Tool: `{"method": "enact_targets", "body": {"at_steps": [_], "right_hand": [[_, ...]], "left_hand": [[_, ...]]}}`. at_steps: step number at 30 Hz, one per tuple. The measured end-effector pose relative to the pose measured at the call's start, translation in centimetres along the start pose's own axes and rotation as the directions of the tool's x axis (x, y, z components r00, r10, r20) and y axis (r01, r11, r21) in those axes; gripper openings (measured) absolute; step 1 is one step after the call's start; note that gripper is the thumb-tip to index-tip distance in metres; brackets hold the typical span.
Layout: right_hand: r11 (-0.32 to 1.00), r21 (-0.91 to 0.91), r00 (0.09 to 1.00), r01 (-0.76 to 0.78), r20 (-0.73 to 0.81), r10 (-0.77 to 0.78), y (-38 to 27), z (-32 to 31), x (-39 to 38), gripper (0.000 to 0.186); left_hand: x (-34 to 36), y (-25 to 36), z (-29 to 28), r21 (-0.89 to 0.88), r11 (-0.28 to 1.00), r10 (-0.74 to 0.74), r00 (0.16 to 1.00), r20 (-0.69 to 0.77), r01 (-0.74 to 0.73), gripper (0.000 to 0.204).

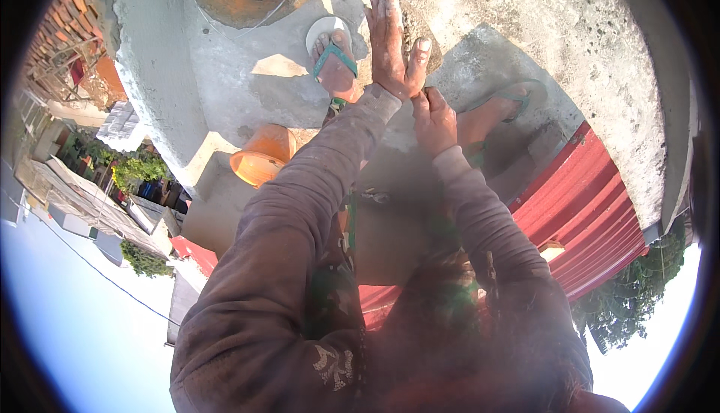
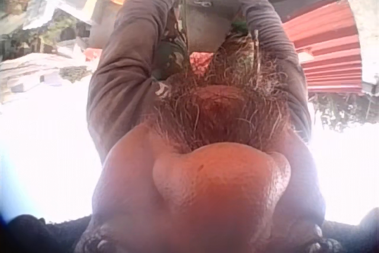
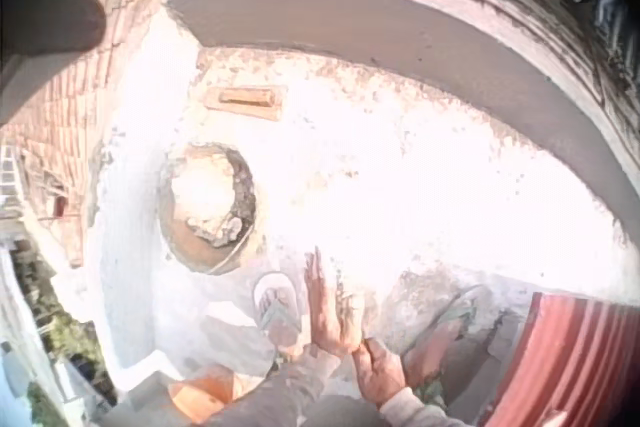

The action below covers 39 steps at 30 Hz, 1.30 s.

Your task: The person applies wet plaster or mortar to a narrow concrete ledge and wall section using a trowel and a wooden float. The person scoops mortar from a bucket with the trowel, applies it to the surface, and then uses the float to smooth and level the plaster along the edge.

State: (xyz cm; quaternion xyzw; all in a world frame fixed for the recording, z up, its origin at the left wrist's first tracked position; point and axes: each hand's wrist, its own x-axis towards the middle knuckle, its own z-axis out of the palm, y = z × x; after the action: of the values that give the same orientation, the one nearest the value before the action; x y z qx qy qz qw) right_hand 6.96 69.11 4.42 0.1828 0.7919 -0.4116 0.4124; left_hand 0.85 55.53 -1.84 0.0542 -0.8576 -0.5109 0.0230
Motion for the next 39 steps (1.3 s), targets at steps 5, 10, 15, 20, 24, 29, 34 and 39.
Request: {"method": "enact_targets", "body": {"at_steps": [5, 10, 15, 20, 24, 29, 34, 39], "right_hand": [[0.934, -0.042, 0.927, 0.355, -0.114, -0.357, -13.0, 0.5, -5.3, 0.036], [0.878, -0.328, 0.928, 0.349, -0.009, -0.372, -22.1, 2.9, -2.9, 0.041], [0.789, -0.509, 0.919, 0.344, 0.010, -0.394, -25.8, 2.0, -0.9, 0.041], [0.726, -0.645, 0.959, 0.238, 0.036, -0.282, -25.1, -1.2, 0.0, 0.038], [0.523, -0.803, 0.951, 0.286, 0.173, -0.256, -20.6, -3.3, 3.0, 0.039], [0.614, -0.785, 0.997, 0.082, 0.057, -0.060, -28.1, -3.8, 0.7, 0.042], [0.638, -0.767, 0.987, 0.075, -0.037, -0.159, -28.6, -7.1, 6.4, 0.040], [0.609, -0.779, 0.918, 0.147, -0.121, -0.377, -33.7, -7.9, 13.1, 0.036]], "left_hand": [[1.3, 7.3, -14.7, 0.158, 0.985, -0.059, 0.995, -0.082, 0.072, 0.085], [-4.3, 6.3, -24.5, 0.427, 0.795, -0.350, 0.901, -0.257, 0.431, 0.070], [-15.8, 3.5, -29.7, 0.484, 0.522, -0.646, 0.696, -0.314, 0.702, 0.044], [-20.2, 5.4, -31.6, 0.350, 0.383, -0.816, 0.491, -0.305, 0.855, 0.041], [-20.6, 7.7, -33.4, 0.229, 0.318, -0.883, 0.376, -0.282, 0.920, 0.041], [-17.7, 5.5, -35.3, 0.030, 0.400, -0.881, 0.394, -0.261, 0.916, 0.039], [-10.6, 0.6, -36.7, -0.165, 0.486, -0.874, 0.473, -0.114, 0.858, 0.038], [-3.7, -0.8, -35.0, -0.293, 0.462, -0.877, 0.481, -0.010, 0.837, 0.045]]}}
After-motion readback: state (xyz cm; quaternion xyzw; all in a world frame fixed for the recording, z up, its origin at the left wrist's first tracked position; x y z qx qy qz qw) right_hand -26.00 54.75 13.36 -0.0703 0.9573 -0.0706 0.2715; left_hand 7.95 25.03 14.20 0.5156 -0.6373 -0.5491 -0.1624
